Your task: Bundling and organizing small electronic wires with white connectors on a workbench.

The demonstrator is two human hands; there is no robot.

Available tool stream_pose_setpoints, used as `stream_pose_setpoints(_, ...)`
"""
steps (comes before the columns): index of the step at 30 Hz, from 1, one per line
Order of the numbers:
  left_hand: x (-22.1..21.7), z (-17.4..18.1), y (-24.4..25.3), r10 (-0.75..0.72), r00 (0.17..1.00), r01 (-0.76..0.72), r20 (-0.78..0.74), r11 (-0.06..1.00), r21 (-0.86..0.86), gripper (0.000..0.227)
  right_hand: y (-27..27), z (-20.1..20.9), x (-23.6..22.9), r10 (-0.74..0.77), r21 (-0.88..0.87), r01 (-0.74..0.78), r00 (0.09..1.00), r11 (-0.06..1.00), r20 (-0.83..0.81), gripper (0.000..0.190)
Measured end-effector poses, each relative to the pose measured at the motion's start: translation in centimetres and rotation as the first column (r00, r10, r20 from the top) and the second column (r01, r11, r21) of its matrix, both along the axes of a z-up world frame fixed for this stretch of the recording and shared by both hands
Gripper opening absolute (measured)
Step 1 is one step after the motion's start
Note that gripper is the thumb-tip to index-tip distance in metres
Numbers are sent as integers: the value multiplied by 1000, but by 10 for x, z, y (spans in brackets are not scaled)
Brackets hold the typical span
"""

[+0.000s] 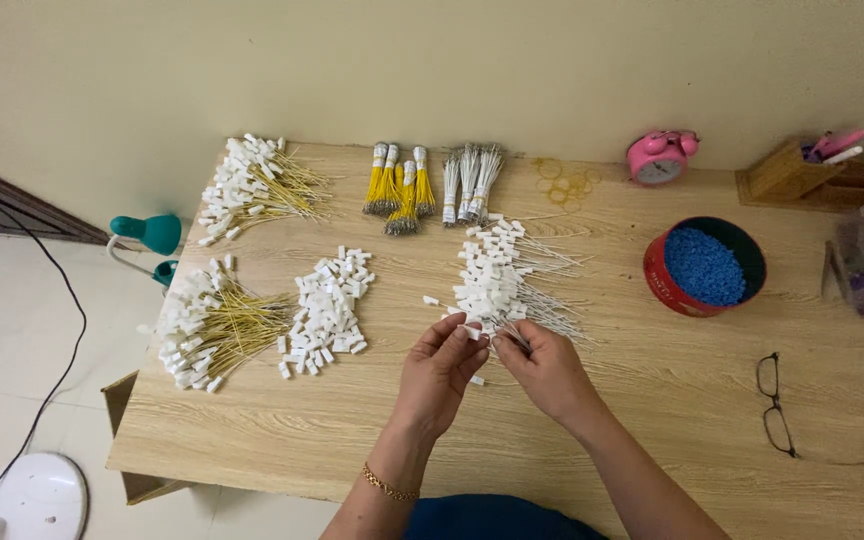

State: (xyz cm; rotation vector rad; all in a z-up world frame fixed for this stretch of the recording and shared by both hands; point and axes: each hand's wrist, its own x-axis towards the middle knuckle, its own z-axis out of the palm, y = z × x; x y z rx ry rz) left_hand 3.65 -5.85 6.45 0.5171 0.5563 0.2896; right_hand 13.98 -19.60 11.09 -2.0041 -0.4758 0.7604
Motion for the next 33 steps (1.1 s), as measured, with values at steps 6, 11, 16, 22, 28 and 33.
stream_pose_setpoints(6,1,-5,0,10,999,-10,-32,1000,-14,27,-1,3,2,27,-53,-25,999,998,36,28)
stream_pose_setpoints(11,1,-6,3,14,1000,-16,-28,998,-59,26,0,2,2,21,-42,-19,998,999,56,28)
stream_pose_setpoints(16,-1,-11,2,-13,999,14,40,999,-39,25,4,3,1,27,-46,-24,998,999,59,27)
stream_pose_setpoints(22,-1,-7,2,-31,999,32,-8,997,73,24,5,4,2,92,-45,-90,994,995,64,28)
stream_pose_setpoints(28,-1,-11,3,-21,1000,21,1,999,36,22,5,-5,5,119,-45,-119,993,992,19,24)
stream_pose_setpoints(33,0,-20,1,-62,998,63,-10,995,83,20,5,-14,5,145,-44,-140,981,989,130,28)
